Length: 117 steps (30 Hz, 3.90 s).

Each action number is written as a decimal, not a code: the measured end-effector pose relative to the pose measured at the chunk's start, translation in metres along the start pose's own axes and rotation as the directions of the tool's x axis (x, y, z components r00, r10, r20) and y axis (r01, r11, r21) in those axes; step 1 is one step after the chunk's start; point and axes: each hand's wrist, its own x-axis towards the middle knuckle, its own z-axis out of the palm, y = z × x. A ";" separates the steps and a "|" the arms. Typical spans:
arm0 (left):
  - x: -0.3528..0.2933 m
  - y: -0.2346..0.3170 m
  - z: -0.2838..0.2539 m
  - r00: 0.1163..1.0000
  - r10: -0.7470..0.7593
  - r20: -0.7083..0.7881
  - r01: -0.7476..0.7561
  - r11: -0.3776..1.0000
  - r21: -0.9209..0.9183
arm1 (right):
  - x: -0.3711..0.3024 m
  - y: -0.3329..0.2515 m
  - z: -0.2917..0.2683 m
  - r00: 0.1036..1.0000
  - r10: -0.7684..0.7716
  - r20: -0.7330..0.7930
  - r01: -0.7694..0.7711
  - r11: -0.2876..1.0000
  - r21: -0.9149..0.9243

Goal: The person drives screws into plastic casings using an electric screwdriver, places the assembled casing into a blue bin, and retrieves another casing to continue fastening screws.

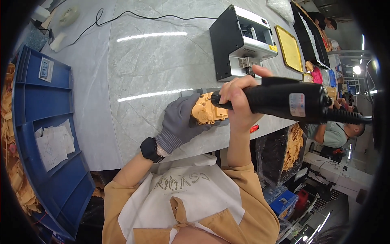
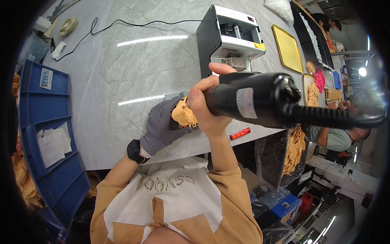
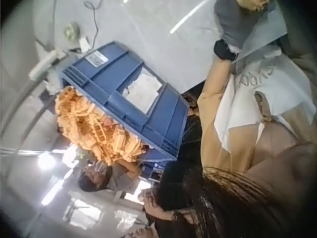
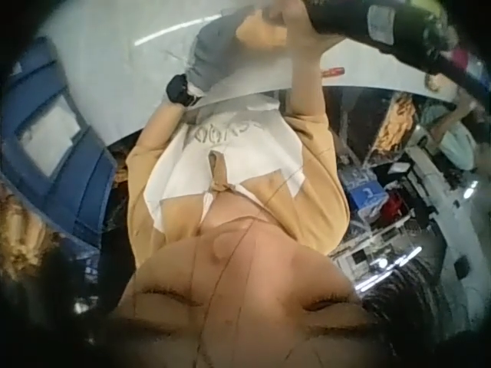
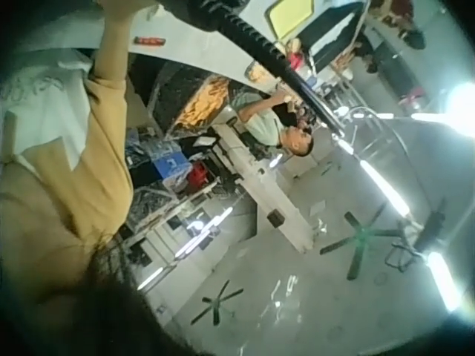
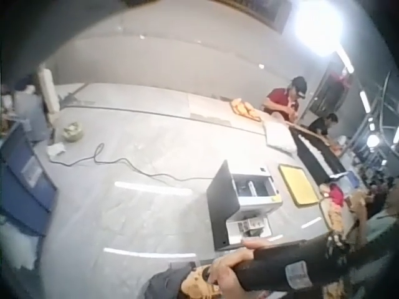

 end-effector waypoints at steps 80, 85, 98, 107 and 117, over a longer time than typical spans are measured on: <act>0.152 0.106 -0.050 0.792 0.533 -0.297 -0.594 0.784 -0.178 | 0.011 -0.002 0.006 0.999 0.027 -0.020 -0.026 0.998 0.060; 0.148 0.105 -0.051 0.761 0.546 -0.350 -0.625 0.761 -0.173 | 0.007 -0.003 0.015 1.000 0.025 -0.012 -0.024 0.998 0.057; 0.139 0.115 -0.069 0.848 0.464 -0.255 -0.520 0.821 -0.236 | 0.005 -0.009 0.016 1.000 0.021 0.008 -0.021 0.999 0.030; 0.134 0.127 -0.084 0.951 0.305 -0.052 -0.305 0.892 -0.335 | -0.002 -0.015 0.022 1.000 0.008 0.016 -0.008 1.000 0.012; 0.124 0.114 -0.087 0.947 0.276 -0.162 -0.319 0.856 -0.406 | -0.001 -0.015 0.027 1.000 -0.007 0.014 0.007 1.000 -0.002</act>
